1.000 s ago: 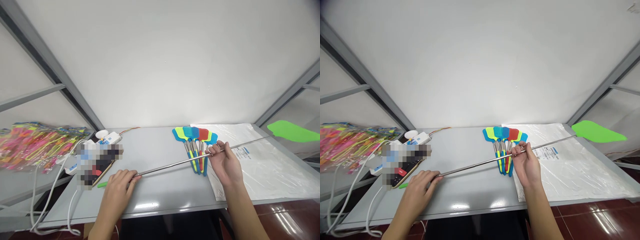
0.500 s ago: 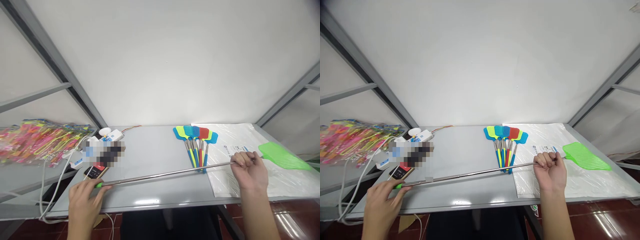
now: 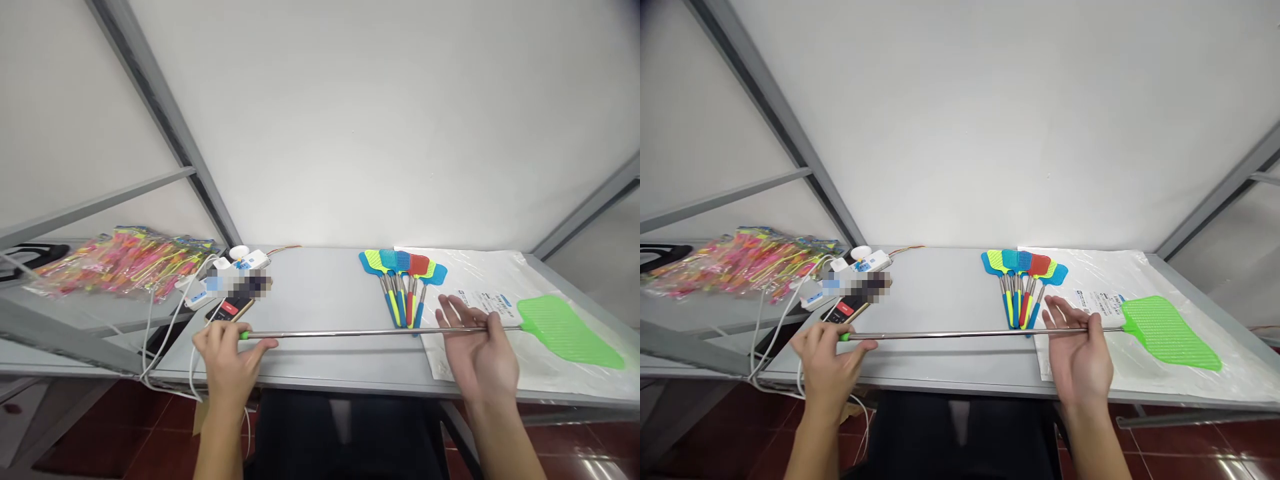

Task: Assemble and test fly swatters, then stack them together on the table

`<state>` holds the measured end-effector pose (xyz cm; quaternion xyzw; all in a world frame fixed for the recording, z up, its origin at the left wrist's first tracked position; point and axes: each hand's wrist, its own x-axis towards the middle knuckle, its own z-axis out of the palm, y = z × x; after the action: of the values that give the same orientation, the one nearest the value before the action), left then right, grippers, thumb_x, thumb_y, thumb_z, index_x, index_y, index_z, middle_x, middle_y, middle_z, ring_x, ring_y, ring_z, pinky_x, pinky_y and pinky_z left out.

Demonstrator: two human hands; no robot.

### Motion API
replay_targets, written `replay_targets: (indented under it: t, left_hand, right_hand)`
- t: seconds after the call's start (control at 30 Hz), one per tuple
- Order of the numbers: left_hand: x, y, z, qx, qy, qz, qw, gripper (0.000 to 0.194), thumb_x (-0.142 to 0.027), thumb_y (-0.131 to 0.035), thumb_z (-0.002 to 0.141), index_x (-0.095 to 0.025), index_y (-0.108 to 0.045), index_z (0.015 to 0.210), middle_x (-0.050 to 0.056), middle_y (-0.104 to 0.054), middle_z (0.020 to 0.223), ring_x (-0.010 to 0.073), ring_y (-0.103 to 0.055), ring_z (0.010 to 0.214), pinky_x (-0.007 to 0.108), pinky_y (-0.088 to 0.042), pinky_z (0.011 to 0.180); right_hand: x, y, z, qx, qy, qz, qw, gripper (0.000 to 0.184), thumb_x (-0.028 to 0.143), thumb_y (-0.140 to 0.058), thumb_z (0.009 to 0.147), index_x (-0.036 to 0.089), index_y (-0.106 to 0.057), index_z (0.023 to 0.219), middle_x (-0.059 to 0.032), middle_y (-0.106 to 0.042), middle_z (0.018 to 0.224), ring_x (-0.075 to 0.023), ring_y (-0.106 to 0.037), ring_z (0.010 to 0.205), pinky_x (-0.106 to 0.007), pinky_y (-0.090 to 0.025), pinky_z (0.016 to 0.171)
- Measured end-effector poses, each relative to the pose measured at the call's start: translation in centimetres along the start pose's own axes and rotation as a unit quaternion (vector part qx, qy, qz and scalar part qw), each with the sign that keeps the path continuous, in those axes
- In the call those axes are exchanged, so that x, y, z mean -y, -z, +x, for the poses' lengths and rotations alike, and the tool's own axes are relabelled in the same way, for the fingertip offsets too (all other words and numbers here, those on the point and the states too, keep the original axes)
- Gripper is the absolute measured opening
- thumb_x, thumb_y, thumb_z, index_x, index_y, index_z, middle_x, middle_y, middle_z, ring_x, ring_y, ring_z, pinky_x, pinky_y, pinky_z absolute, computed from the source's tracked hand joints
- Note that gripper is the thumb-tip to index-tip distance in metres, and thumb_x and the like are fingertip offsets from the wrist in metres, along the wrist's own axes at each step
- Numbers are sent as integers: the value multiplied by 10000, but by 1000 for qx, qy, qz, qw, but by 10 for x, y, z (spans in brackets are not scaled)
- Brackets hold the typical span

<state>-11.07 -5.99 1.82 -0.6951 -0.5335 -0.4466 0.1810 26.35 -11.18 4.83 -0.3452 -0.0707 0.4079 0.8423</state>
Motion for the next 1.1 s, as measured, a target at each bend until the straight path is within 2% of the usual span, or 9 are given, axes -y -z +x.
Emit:
replay_targets:
  t: [0.2,0.37,0.6,0.67,0.77,0.9,0.97,1.03,1.1]
  left_hand:
    - [-80,-12,-8,32,22,-64,997,437,-625,-540,852,-196,-618,832,83,-491,834,297,-408,895,444,-355,842]
    - [-136,-10,-26,81,50,-108,990,345,-520,-519,909,-191,-618,884,99,-477,903,305,-378,944,470,-367,858]
    - [-129,8,-43,105,92,-230,963,297,-433,-544,920,-222,-639,1107,120,-546,1134,309,-412,1115,523,-298,1017]
    - [-115,13,-44,57,211,-330,918,310,-476,-570,894,-210,-650,1031,110,-577,1119,300,-434,1160,511,-269,1072]
    - [-103,17,-46,59,320,-461,826,444,-578,-378,947,-198,-607,968,91,-630,985,255,-584,992,470,-455,934]
    - [-95,24,-49,124,357,-518,768,420,-563,-447,932,-174,-599,885,84,-660,927,225,-637,909,354,-540,755]
    - [-91,28,-51,194,382,-564,706,415,-565,-493,916,-165,-602,919,71,-660,846,193,-638,786,310,-538,681]
    - [-88,32,-53,262,399,-603,639,463,-604,-433,928,-170,-590,956,10,-593,664,126,-545,545,234,-477,507]
    - [-86,35,-55,306,396,-605,619,450,-597,-432,934,-175,-585,970,-47,-479,554,76,-406,431,163,-358,397]
  right_hand:
    - [-32,-16,-55,143,-33,-52,988,342,481,-459,947,219,-671,886,-97,-727,1102,-280,-625,1140,-505,-394,999]
    - [-35,-12,-74,172,-17,-52,984,364,493,-436,957,219,-675,960,-104,-734,1096,-269,-648,1100,-507,-378,1015]
    - [7,10,-49,165,-82,-2,983,267,396,-514,929,210,-702,967,-45,-761,875,-196,-705,895,-438,-468,988]
    - [9,16,-50,142,-63,18,988,217,343,-543,909,199,-705,918,-28,-754,815,-177,-711,842,-423,-480,994]
    - [0,18,-58,140,-56,21,988,210,356,-573,900,186,-696,903,-46,-756,851,-198,-713,893,-456,-467,1025]
    - [-13,17,-66,144,-47,31,988,207,402,-605,893,209,-671,861,-36,-750,868,-199,-704,940,-480,-451,1048]
    - [-13,17,-66,142,-33,36,989,193,393,-610,894,215,-669,852,-18,-741,834,-184,-706,908,-476,-455,1048]
    - [-13,16,-66,152,-33,28,987,193,399,-610,894,218,-679,894,-18,-737,848,-186,-703,910,-487,-454,1048]
    - [-16,15,-67,162,-42,18,986,218,420,-608,894,223,-686,945,-28,-737,911,-201,-693,960,-500,-446,1054]
